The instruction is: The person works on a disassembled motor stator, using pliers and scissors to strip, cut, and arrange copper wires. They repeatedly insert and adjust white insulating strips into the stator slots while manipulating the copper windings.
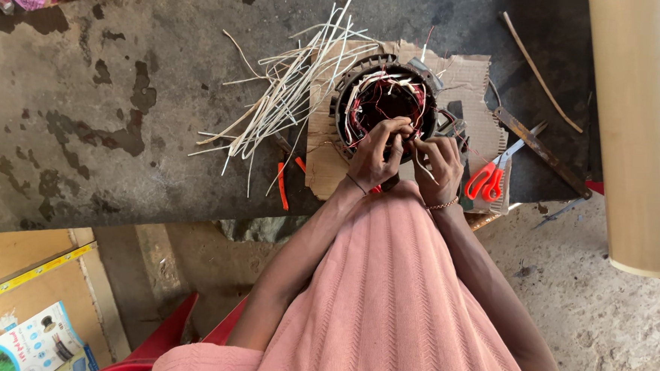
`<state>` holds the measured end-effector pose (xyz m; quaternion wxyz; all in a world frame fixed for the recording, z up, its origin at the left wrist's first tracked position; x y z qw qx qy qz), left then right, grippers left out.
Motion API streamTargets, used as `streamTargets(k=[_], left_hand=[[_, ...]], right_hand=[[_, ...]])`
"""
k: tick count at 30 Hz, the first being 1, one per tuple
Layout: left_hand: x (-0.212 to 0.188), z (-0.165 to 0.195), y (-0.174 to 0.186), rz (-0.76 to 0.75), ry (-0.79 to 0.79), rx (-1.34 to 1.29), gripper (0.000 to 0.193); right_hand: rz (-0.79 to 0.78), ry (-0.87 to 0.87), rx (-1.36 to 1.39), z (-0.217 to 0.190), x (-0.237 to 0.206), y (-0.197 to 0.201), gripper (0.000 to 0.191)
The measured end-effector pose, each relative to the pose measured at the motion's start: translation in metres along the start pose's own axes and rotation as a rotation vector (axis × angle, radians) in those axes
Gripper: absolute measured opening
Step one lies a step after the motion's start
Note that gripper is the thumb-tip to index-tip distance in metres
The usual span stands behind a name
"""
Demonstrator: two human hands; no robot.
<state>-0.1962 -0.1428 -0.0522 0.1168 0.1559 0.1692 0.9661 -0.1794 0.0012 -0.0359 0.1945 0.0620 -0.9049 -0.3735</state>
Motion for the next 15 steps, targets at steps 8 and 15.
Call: streamTargets(k=[8,15], left_hand=[[-0.001,0.001,-0.002,-0.001,-0.026,0.06,0.026],[-0.02,0.032,-0.019,-0.214,-0.22,0.215,0.031]], right_hand=[[-0.129,-0.147,0.238,0.01,-0.016,0.007,0.034],[-0.072,-0.192,0.313,0.001,-0.068,0.053,0.027]])
Point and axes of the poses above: each hand's wrist, its own x-axis towards the middle knuckle, its own y-axis out of the back of the hand, z = x × y, the point moved 7 cm from there along x, towards the middle knuckle, and after that the axes turned 12 degrees about -z, right-handed, at the moved point
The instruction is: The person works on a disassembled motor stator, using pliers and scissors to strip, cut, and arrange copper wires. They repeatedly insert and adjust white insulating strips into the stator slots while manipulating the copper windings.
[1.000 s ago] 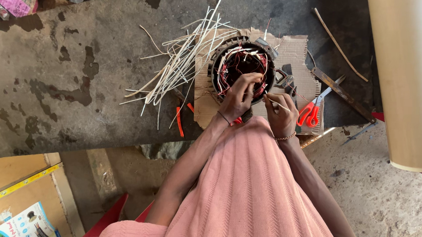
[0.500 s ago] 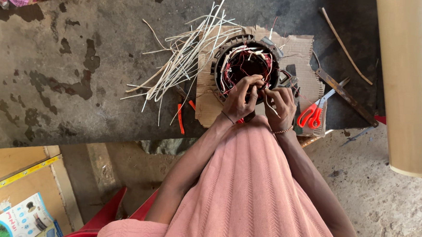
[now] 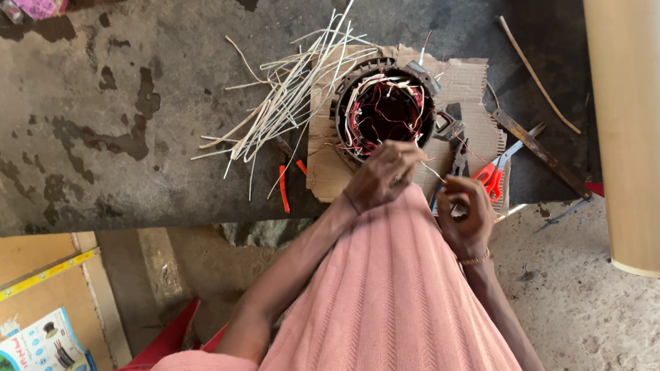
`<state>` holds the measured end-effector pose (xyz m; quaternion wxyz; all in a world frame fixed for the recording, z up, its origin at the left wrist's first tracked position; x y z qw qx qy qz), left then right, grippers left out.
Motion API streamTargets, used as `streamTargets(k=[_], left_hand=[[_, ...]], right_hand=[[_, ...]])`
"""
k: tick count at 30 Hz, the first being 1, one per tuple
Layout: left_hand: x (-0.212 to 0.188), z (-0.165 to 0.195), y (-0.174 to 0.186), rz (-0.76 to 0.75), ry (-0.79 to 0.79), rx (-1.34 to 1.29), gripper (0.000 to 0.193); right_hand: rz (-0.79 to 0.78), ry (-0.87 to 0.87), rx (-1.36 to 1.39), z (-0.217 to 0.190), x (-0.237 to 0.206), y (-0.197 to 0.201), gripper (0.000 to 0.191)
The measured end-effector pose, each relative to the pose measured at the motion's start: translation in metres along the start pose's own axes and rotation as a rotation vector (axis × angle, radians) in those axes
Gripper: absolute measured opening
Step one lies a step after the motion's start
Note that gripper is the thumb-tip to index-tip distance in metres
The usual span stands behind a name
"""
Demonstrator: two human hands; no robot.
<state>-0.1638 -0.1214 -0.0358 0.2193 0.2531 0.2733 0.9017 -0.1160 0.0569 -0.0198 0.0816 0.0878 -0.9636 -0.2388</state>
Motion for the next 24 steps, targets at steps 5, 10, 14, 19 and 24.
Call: streamTargets(k=[5,10,14,19,24], left_hand=[[-0.004,0.018,-0.004,-0.028,0.03,0.012,0.029],[0.001,0.021,-0.005,0.021,0.032,-0.01,0.023],[-0.001,0.019,-0.004,0.004,0.029,-0.029,0.023],[-0.003,0.015,-0.004,0.003,0.018,-0.055,0.028],[-0.007,0.009,-0.008,0.011,0.049,-0.064,0.022]], right_hand=[[0.044,-0.098,0.004,-0.011,-0.004,0.011,0.021],[0.052,-0.12,-0.042,-0.022,0.009,0.009,0.01],[0.069,-0.134,-0.049,-0.028,0.003,0.009,0.01],[0.019,-0.091,-0.128,-0.034,-0.005,-0.001,0.014],[-0.038,-0.084,-0.049,-0.036,-0.007,-0.007,0.013]])
Point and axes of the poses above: each hand's wrist, its own x-axis towards the middle knuckle, its own y-axis out of the back of the hand, z = x × y, the point moved 7 cm from there along x, towards the middle knuckle, and after that the axes turned 12 degrees about -z, right-handed, at the moved point
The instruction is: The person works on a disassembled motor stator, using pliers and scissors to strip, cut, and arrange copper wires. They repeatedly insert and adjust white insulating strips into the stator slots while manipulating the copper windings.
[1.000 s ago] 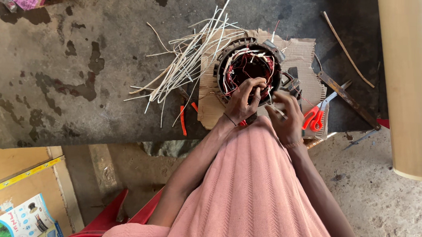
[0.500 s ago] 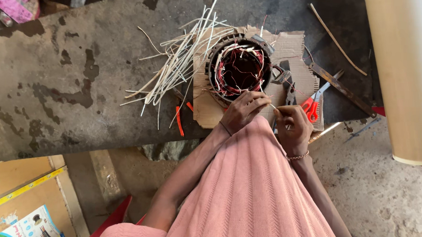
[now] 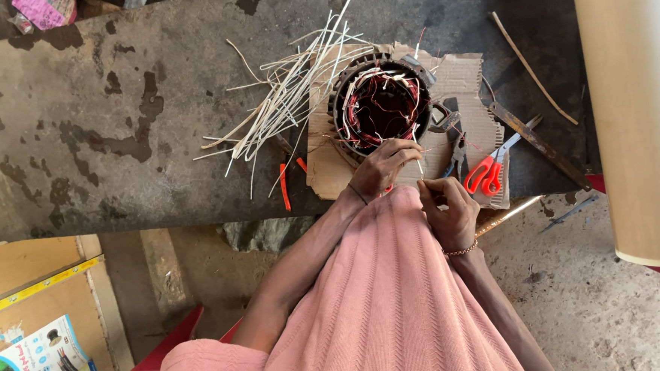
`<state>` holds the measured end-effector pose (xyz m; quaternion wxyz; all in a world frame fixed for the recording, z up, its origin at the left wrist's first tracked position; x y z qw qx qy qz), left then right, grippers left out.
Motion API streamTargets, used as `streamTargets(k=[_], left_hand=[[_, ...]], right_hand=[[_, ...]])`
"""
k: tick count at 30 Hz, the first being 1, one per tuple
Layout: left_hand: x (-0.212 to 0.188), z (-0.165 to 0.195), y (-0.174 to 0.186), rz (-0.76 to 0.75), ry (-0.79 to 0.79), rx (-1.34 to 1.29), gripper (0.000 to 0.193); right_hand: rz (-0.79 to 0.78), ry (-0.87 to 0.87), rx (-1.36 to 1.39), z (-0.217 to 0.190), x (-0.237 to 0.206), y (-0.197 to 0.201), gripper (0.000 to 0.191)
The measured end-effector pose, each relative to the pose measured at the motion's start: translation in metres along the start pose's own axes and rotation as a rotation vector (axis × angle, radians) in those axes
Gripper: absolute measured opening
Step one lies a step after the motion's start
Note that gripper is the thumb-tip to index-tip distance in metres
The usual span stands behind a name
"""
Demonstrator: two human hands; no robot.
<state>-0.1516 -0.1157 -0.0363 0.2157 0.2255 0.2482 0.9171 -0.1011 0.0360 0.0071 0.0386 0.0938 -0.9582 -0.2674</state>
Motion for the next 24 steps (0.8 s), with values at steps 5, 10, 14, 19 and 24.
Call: streamTargets(k=[5,10,14,19,24], left_hand=[[-0.006,-0.003,-0.002,0.014,0.014,-0.001,0.018],[-0.011,-0.011,-0.006,0.032,0.032,0.003,0.022],[-0.019,-0.014,-0.009,0.062,0.017,0.071,0.029],[-0.048,-0.01,-0.001,0.134,0.125,0.026,0.028],[-0.095,-0.019,0.002,0.121,0.445,0.076,0.026]], right_hand=[[-0.026,-0.006,-0.041,-0.001,-0.003,-0.002,0.013],[-0.054,0.014,0.008,0.015,-0.014,-0.004,0.012],[0.025,-0.224,0.21,0.064,-0.034,0.005,0.009],[0.237,-0.49,0.472,0.132,-0.056,0.036,0.012],[0.259,-0.577,0.564,0.173,-0.05,0.053,0.01]])
Point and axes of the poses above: each hand's wrist, its own x-axis towards the middle knuckle, its own y-axis out of the back of the hand, z = x × y, the point moved 7 cm from there along x, towards the middle knuckle, and after that the axes turned 12 degrees about -z, right-handed, at the moved point
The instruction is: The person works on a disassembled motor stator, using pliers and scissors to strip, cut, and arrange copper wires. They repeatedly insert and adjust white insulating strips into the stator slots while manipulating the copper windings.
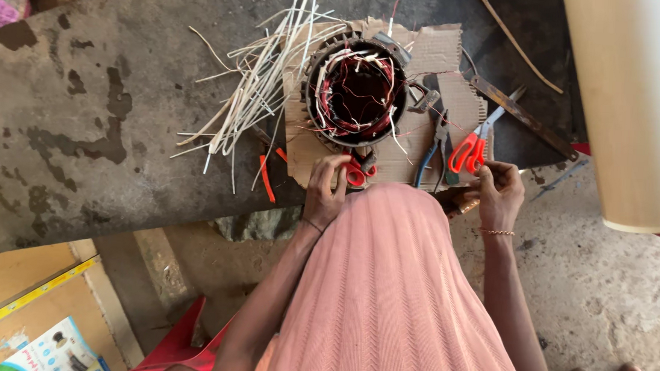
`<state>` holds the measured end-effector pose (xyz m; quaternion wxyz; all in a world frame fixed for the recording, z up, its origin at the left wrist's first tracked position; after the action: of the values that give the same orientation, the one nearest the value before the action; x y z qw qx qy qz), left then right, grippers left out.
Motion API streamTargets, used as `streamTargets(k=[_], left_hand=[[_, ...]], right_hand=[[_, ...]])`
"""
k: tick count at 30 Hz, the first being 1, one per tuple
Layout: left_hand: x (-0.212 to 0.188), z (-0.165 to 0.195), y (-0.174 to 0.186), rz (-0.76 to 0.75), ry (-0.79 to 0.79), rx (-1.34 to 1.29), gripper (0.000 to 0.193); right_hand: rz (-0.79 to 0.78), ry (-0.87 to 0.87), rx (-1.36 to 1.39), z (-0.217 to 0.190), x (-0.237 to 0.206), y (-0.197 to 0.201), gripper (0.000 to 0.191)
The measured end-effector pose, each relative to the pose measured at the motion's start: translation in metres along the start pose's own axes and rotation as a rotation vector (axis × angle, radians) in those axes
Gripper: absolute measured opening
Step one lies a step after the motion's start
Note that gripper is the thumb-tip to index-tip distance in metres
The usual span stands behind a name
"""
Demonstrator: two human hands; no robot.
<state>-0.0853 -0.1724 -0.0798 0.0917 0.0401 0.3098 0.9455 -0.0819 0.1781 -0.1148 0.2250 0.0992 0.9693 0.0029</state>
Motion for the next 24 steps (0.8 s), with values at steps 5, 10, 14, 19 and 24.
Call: streamTargets(k=[5,10,14,19,24], left_hand=[[-0.024,-0.047,-0.021,-0.147,0.25,0.011,0.032],[-0.05,-0.071,-0.046,-0.379,0.461,-0.178,0.028],[-0.059,-0.071,-0.042,-0.317,0.478,-0.176,0.028],[-0.063,-0.073,-0.01,-0.066,0.493,-0.207,0.02],[-0.075,-0.079,0.038,0.247,0.537,-0.17,0.017]], right_hand=[[-0.034,0.24,-0.623,-0.014,0.01,-0.024,0.012],[-0.069,0.236,-0.666,-0.009,0.012,-0.052,0.012],[0.103,0.294,-0.711,-0.011,0.013,-0.042,0.02],[0.086,0.269,-0.88,-0.005,0.045,-0.032,0.03],[0.103,0.157,-0.944,-0.007,0.056,-0.036,0.059]])
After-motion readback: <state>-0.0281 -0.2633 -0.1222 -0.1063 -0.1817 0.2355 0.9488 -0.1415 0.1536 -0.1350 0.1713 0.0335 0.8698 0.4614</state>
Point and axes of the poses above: each hand's wrist, its own x-axis towards the middle knuckle, its own y-axis out of the back of the hand, z = x × y, the point moved 7 cm from there along x, towards the middle knuckle, and after that the axes turned 12 degrees about -z, right-handed, at the moved point
